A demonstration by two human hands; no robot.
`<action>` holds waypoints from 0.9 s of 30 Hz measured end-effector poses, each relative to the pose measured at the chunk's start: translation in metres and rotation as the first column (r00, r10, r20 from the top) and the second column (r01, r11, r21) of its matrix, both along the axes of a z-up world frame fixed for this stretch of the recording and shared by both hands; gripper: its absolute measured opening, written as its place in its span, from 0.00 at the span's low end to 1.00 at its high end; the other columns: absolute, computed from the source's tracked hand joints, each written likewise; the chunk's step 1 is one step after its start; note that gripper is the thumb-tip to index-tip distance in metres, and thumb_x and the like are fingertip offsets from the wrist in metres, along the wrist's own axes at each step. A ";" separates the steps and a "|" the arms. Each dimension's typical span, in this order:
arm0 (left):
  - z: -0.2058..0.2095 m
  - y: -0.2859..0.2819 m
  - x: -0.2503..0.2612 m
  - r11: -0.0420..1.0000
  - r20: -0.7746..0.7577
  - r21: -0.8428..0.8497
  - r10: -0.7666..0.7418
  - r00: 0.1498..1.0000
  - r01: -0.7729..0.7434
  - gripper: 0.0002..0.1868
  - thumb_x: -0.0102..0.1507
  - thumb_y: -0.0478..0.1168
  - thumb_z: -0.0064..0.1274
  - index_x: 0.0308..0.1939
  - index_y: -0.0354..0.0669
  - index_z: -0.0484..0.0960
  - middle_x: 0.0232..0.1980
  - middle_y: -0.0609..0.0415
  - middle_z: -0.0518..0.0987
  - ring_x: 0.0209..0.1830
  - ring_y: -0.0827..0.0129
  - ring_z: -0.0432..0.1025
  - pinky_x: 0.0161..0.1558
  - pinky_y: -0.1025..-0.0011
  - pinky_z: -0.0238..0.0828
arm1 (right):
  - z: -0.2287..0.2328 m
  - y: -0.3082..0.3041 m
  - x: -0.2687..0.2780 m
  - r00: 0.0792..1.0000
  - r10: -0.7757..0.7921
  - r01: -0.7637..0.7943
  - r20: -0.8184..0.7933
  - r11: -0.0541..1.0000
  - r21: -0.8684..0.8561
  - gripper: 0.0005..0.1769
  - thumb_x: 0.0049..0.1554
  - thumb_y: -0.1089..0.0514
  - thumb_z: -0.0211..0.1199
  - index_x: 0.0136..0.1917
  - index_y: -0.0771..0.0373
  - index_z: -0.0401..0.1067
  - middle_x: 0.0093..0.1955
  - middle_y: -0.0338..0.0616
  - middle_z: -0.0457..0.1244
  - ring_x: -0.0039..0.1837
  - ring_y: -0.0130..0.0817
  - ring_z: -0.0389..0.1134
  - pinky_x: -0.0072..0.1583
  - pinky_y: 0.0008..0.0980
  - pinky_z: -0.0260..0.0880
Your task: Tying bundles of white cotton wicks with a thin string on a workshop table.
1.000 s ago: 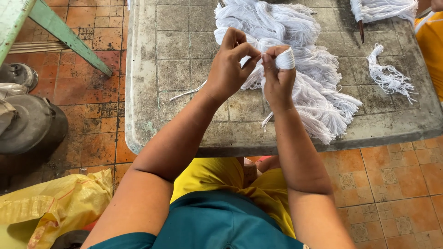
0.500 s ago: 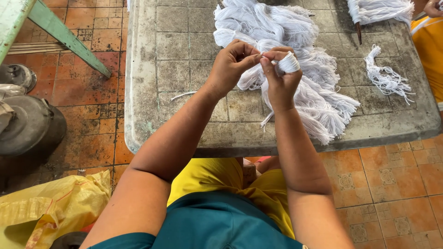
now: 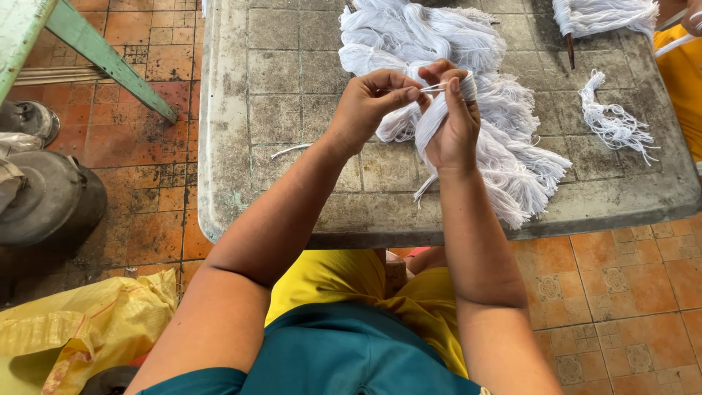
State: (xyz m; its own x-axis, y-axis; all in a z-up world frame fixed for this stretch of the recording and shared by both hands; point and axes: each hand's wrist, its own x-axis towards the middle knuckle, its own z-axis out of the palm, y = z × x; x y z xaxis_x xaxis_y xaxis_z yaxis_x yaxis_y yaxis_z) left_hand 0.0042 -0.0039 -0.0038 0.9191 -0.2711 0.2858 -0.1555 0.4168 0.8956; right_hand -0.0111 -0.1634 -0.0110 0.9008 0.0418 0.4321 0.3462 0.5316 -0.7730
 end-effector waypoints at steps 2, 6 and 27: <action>-0.004 -0.001 0.002 0.999 -0.017 -0.041 -0.007 1.000 0.006 0.09 0.59 0.39 0.66 0.41 0.39 0.87 0.38 0.53 0.86 0.43 0.71 0.79 0.54 0.72 0.75 | 0.000 -0.003 0.000 0.993 0.112 -0.110 -0.029 0.991 0.076 0.06 0.66 0.48 0.60 0.49 0.48 0.69 0.65 0.33 0.59 0.73 0.35 0.61 0.69 0.38 0.64; -0.008 0.000 0.005 0.999 -0.039 -0.041 -0.016 0.999 0.014 0.10 0.58 0.40 0.68 0.40 0.41 0.88 0.42 0.54 0.87 0.45 0.72 0.79 0.55 0.72 0.74 | -0.012 -0.013 0.008 0.980 0.187 -0.172 -0.071 0.969 0.178 0.04 0.67 0.50 0.62 0.51 0.47 0.70 0.73 0.34 0.59 0.77 0.37 0.59 0.72 0.43 0.65; -0.006 0.010 0.006 0.921 0.340 0.342 0.065 0.938 -0.188 0.10 0.65 0.28 0.58 0.33 0.48 0.79 0.32 0.61 0.74 0.29 0.77 0.59 0.32 0.79 0.55 | 0.007 -0.018 -0.008 0.977 0.163 -0.145 0.138 0.981 -0.131 0.34 0.65 0.64 0.68 0.80 0.46 0.64 0.91 0.25 0.39 0.87 0.21 0.48 0.85 0.27 0.56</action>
State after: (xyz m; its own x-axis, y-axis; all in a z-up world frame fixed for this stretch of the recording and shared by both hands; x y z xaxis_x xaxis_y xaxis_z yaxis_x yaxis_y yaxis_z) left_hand 0.0098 0.0056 -0.0097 0.8300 -0.2998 0.4704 -0.4850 0.0289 0.8740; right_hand -0.0189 -0.1816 -0.0045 0.8061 0.2345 0.5434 0.3823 0.4946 -0.7805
